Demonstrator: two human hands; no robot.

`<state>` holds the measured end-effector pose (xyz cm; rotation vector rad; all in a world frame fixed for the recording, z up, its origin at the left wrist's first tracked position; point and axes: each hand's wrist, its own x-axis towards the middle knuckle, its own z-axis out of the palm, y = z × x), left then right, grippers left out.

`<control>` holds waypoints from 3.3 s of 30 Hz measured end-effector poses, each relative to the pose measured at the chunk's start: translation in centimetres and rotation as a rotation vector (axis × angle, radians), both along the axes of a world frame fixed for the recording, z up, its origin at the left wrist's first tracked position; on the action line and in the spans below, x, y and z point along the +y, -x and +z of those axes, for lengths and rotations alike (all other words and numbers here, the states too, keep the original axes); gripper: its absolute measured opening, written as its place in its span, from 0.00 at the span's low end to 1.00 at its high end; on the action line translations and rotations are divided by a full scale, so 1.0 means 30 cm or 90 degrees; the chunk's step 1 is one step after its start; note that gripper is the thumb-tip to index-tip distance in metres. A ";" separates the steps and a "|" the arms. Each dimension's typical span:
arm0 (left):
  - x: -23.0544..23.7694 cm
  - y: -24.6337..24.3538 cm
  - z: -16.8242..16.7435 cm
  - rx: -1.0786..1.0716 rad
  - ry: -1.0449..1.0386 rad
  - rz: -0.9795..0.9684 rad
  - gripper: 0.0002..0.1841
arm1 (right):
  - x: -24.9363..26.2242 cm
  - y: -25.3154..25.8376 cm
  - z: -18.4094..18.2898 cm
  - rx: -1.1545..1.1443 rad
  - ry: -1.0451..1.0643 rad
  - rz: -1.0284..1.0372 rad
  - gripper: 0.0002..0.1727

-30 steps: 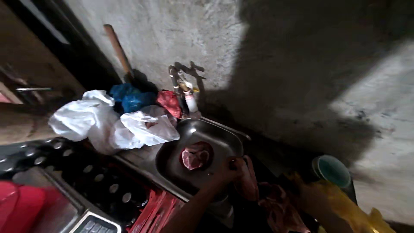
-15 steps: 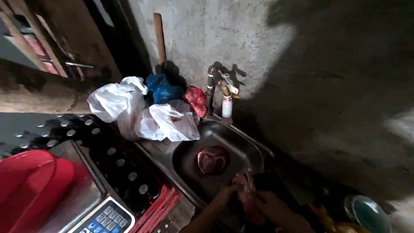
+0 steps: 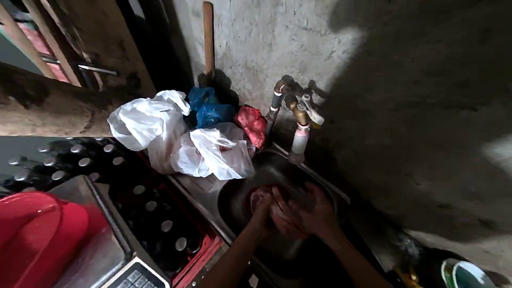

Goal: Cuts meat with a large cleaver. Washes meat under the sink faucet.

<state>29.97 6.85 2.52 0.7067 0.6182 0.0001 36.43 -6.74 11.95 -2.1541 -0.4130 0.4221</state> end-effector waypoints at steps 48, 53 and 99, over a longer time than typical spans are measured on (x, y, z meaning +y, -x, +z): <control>0.079 -0.276 0.045 0.009 -0.415 0.050 0.22 | 0.211 -0.222 -0.130 0.263 -0.045 -0.034 0.26; 0.090 -0.265 0.039 0.072 -0.200 -0.053 0.30 | 0.264 -0.214 -0.101 0.185 0.033 -0.048 0.25; 0.040 -0.319 0.042 0.142 -0.495 -0.033 0.30 | 0.175 -0.220 -0.223 0.289 -0.069 -0.102 0.26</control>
